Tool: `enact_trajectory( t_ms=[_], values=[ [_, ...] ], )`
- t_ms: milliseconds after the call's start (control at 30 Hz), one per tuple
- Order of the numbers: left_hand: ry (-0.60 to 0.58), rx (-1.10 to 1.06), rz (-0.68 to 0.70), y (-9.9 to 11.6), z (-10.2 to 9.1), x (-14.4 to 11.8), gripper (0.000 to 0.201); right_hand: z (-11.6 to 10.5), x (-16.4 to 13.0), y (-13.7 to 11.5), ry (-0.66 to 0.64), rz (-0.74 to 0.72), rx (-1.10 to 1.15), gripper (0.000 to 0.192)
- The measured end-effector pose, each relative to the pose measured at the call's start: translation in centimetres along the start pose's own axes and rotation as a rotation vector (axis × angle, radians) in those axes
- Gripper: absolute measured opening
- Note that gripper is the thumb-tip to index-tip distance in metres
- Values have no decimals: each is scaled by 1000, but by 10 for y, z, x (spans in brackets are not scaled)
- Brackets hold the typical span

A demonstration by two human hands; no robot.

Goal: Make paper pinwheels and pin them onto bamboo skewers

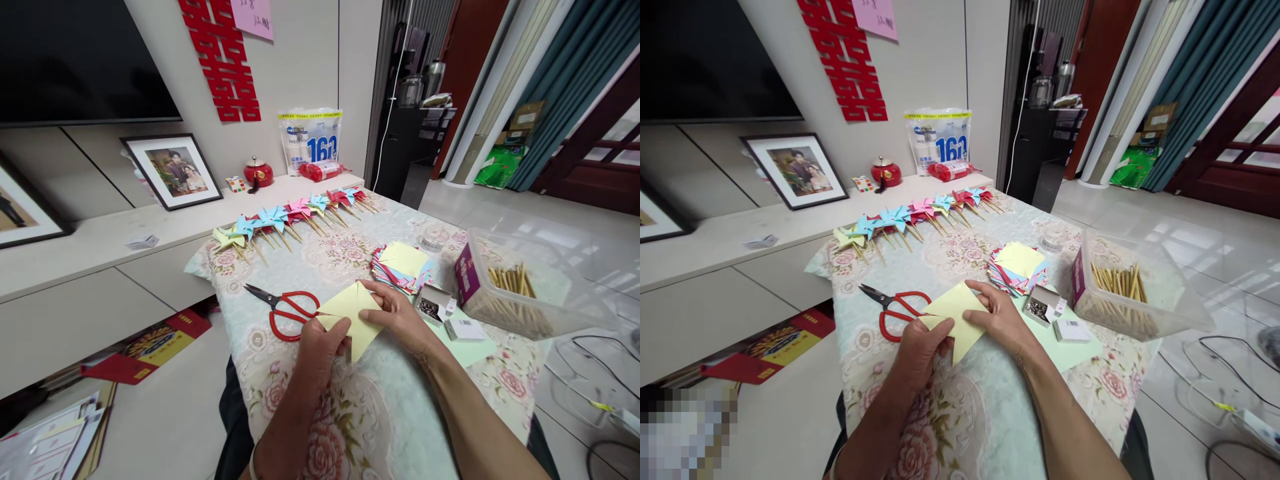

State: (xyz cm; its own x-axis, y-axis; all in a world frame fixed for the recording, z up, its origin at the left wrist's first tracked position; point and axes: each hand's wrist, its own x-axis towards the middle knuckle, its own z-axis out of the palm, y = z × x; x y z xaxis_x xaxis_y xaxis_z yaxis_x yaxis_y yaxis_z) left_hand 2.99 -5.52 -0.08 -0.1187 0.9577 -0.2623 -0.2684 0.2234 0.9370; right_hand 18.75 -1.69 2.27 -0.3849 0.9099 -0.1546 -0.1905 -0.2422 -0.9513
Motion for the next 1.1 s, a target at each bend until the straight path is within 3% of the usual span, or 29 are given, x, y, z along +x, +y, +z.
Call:
enact_trajectory(
  t_ms=[167,400,567,733,900,1100],
  values=[
    [-6,101,9,2,-1,-2,22,-2,0,3,-48,-48,-100,71],
    [20,282,23,-1,-2,-1,18,-3,2,7,38,-98,-389,73],
    [49,319,35,-4,-2,0,16,-1,2,6,58,-94,-445,73],
    [36,140,39,0,-1,-3,20,2,2,8,59,-55,-319,73],
    [-62,-199,-5,2,3,-5,43,4,2,7,81,-14,-96,78],
    [-51,-220,10,0,4,-5,47,12,3,6,119,-33,-22,81]
  ],
)
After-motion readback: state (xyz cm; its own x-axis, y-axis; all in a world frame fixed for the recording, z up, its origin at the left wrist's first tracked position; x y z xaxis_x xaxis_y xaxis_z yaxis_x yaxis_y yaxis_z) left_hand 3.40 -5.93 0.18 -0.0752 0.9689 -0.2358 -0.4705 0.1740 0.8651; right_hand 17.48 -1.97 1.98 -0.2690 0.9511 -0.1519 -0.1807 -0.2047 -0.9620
